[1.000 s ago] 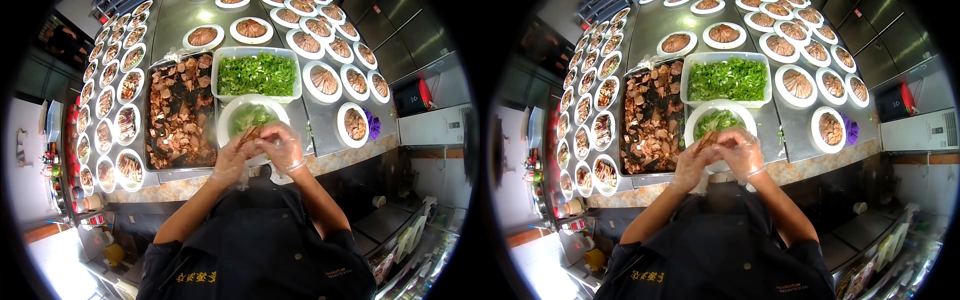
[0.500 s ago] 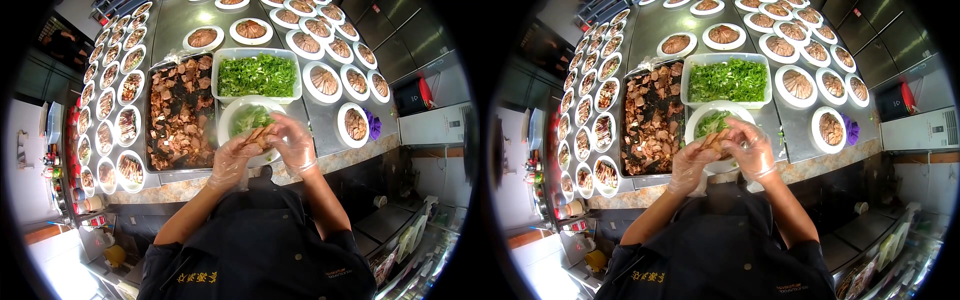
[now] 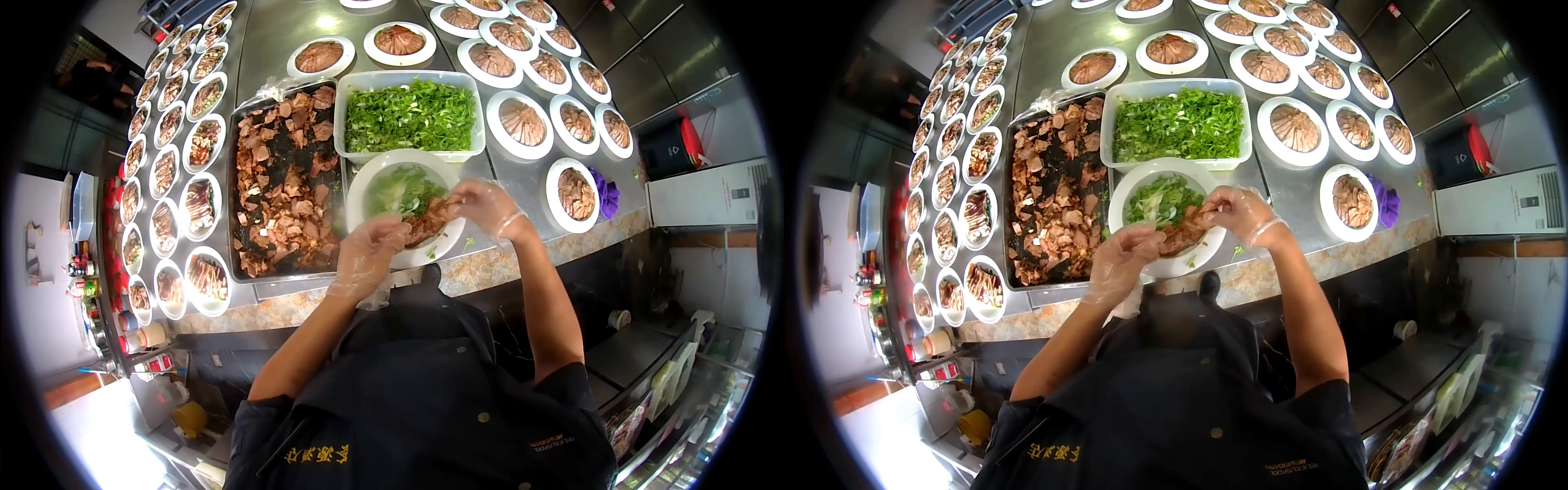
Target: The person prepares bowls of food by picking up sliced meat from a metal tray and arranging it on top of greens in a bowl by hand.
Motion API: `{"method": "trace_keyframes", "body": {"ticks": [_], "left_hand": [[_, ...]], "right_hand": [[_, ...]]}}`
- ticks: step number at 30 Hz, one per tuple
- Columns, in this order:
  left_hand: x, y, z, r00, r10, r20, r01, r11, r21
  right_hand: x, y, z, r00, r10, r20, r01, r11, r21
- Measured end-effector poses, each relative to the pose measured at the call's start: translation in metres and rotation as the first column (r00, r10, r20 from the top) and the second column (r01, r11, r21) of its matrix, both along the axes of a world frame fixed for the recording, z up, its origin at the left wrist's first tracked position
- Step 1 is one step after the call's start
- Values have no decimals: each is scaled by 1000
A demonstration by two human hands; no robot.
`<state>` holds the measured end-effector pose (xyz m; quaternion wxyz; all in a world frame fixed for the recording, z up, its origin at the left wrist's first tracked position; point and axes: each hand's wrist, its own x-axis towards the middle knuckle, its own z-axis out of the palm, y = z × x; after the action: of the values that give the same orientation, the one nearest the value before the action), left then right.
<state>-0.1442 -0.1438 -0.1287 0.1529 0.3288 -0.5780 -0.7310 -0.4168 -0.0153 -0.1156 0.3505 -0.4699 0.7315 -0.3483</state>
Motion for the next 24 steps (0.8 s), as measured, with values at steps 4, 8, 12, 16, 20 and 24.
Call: {"method": "trace_keyframes", "body": {"ticks": [4,8,12,16,20,24], "left_hand": [[-4,-6,-9,992,-61,115,66,997,-41],[-25,-18,-11,959,-119,258,195,936,-293],[-66,-24,20,930,-92,355,296,759,-579],[-95,-28,30,919,-105,379,367,578,-729],[-105,-37,29,866,-102,489,471,496,-730],[-112,-45,30,930,-218,297,325,108,-940]], "right_hand": [[-18,-13,-9,960,151,-236,-151,988,19],[-33,-33,-28,906,308,-291,-327,945,-17],[-35,-47,-20,803,361,-474,-460,881,-109],[-29,-50,-24,860,387,-334,-449,883,-133],[-2,-18,-43,948,-38,-317,-82,930,-358],[27,10,-59,898,-278,-342,87,873,-480]]}}
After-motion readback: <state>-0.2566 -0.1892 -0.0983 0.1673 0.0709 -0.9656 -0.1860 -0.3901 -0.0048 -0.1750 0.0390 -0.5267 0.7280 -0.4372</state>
